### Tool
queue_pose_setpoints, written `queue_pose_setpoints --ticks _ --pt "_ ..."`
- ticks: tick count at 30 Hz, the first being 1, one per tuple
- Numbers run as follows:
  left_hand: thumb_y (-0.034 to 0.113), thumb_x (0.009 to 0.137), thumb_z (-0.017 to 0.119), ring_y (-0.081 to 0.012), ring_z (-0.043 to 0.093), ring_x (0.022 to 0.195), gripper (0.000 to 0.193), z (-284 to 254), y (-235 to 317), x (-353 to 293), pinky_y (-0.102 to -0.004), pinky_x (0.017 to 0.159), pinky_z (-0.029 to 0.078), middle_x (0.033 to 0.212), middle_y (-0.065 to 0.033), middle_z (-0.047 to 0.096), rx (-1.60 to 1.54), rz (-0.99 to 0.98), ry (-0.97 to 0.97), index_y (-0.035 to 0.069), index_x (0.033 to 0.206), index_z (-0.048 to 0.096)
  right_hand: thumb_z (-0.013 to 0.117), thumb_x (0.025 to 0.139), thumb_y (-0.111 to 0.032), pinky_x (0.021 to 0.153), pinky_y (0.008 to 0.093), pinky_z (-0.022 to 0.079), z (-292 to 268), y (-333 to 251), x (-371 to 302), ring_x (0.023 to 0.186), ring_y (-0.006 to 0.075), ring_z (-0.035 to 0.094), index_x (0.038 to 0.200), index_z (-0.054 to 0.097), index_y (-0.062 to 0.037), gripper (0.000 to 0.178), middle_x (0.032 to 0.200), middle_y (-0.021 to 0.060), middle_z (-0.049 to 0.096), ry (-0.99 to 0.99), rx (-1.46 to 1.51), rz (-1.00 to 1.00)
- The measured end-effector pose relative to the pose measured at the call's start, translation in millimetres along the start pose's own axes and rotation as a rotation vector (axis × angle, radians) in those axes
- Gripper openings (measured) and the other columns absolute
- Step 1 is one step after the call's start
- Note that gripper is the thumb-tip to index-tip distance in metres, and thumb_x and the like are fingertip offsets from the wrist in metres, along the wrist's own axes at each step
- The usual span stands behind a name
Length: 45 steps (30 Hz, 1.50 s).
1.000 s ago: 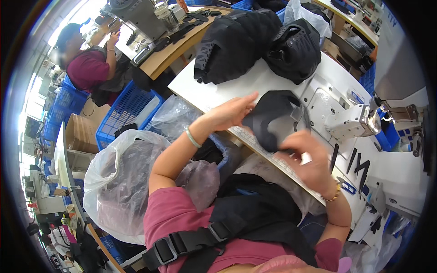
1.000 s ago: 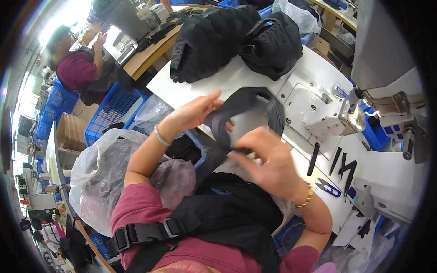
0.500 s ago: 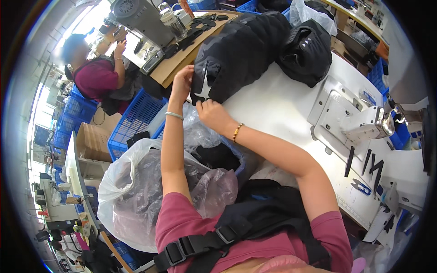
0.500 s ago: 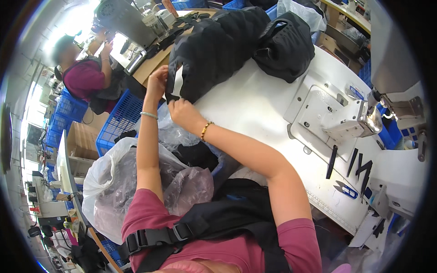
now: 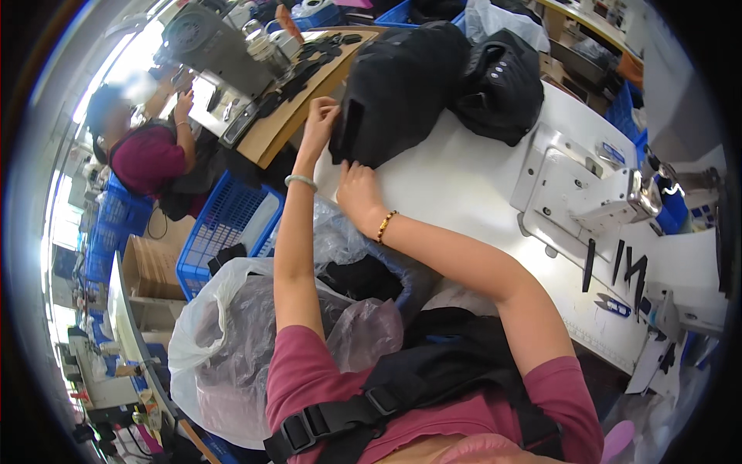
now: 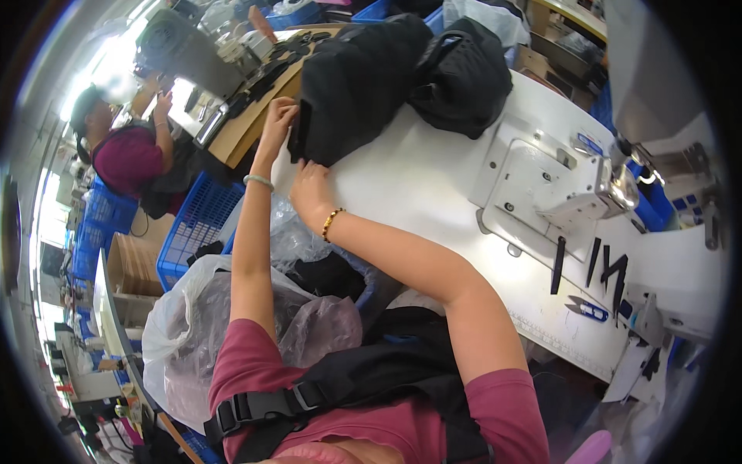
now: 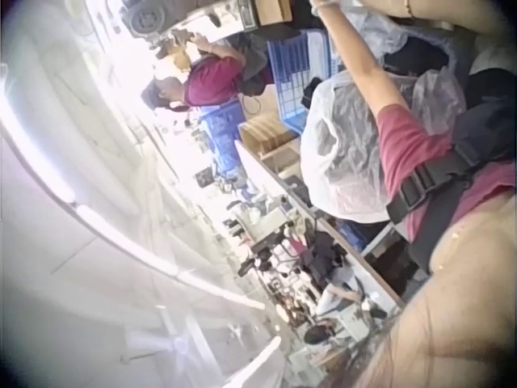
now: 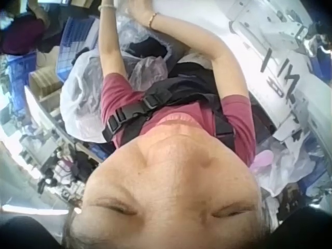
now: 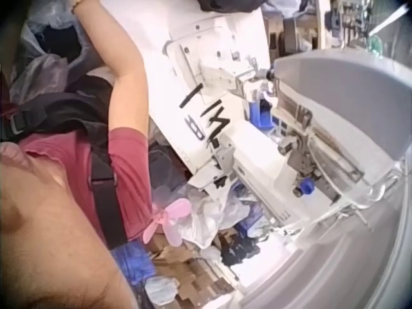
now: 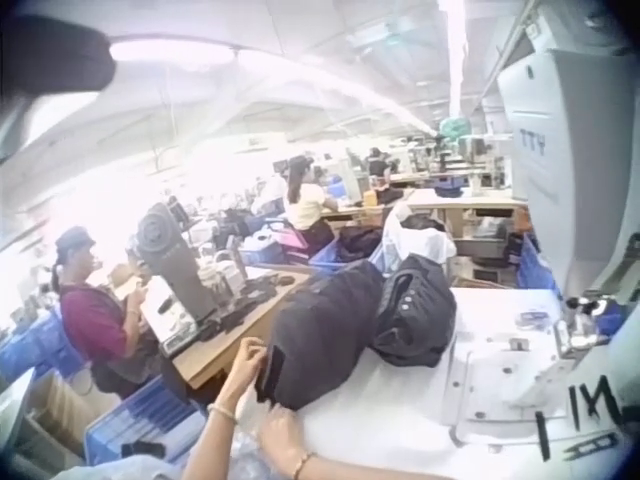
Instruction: Stitch shoe upper components together using an industrial sewing machine.
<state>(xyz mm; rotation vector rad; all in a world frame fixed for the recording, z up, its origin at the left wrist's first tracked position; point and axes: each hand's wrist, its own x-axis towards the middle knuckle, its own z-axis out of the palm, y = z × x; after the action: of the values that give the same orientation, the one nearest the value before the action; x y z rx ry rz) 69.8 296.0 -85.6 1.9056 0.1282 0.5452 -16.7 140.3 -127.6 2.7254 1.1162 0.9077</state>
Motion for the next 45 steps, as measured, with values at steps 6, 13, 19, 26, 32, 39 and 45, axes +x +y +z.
queue_pose_setpoints --ticks 6,13,19,26,32,39,45 --pt "0.010 0.084 0.060 -0.0218 0.060 0.077 0.011 87.5 115.0 -16.8 -0.0315 0.072 0.048 0.084 -0.0119 0.061 0.249 0.620 0.378 0.002 0.091 0.059 0.048 0.081 -0.017 0.070 0.0355 0.043 33.0 42.3 -24.0 0.085 0.0274 0.057 0.095 0.062 0.0007 0.027 0.096 0.0154 0.061 0.275 0.182 -0.184" --pt "0.033 0.079 0.067 -0.0301 0.052 0.094 0.043 213.3 183.3 -20.5 -0.0345 0.081 0.046 0.095 -0.0152 0.054 0.522 0.813 -0.020 -0.008 0.087 0.062 0.052 0.075 -0.013 0.074 0.0313 0.042 -36.8 105.3 -99.2 0.081 0.0199 0.054 0.073 0.059 -0.0047 0.011 0.080 0.0075 0.054 0.175 0.501 -0.436" --pt "0.047 0.076 0.066 -0.0289 0.050 0.092 0.056 261.5 164.3 -7.0 -0.0340 0.080 0.044 0.094 -0.0139 0.053 0.998 0.687 0.043 -0.007 0.089 0.062 0.054 0.073 -0.009 0.077 0.0320 0.042 -73.5 190.9 -168.7 0.084 0.0222 0.054 0.080 0.057 -0.0016 0.010 0.087 0.0112 0.053 0.037 0.496 -0.261" --pt "0.034 0.072 0.071 -0.0280 0.056 0.089 0.041 269.1 175.4 -0.1 -0.0366 0.078 0.045 0.092 -0.0129 0.057 0.962 0.782 0.176 -0.005 0.083 0.064 0.053 0.078 -0.002 0.080 0.0384 0.046 -85.3 235.6 -201.5 0.088 0.0317 0.056 0.098 0.055 0.0000 0.021 0.107 0.0155 0.053 -0.052 0.720 0.013" --pt "0.005 0.073 0.059 -0.0197 0.064 0.074 0.020 198.8 200.1 21.4 -0.0258 0.065 0.052 0.083 -0.0142 0.065 0.202 0.265 -0.371 -0.001 0.090 0.067 0.058 0.082 -0.003 0.068 0.0334 0.051 -89.0 247.8 -188.4 0.080 0.0298 0.062 0.114 0.051 -0.0022 0.032 0.111 0.0162 0.053 0.026 1.107 0.278" --pt "0.017 0.090 0.051 -0.0224 0.062 0.095 0.027 205.3 256.9 -156.7 -0.0328 0.088 0.049 0.104 -0.0130 0.063 -1.162 -0.287 -0.218 -0.002 0.108 0.056 0.069 0.081 -0.015 0.056 0.0249 0.053 -134.3 256.3 -177.8 0.084 0.0201 0.064 0.130 0.034 -0.0004 0.062 0.126 0.0134 0.046 0.070 1.862 0.484" --pt "0.030 0.095 0.047 -0.0090 0.053 0.073 0.024 209.9 251.7 -178.5 -0.0237 0.069 0.044 0.082 0.0006 0.057 -1.188 -0.373 -0.368 0.007 0.093 0.055 0.059 0.089 -0.015 0.044 0.0225 0.046 -157.9 261.5 -199.9 0.050 0.0133 0.060 0.081 0.057 0.0000 0.017 0.055 0.0035 0.056 -0.152 2.146 0.753"
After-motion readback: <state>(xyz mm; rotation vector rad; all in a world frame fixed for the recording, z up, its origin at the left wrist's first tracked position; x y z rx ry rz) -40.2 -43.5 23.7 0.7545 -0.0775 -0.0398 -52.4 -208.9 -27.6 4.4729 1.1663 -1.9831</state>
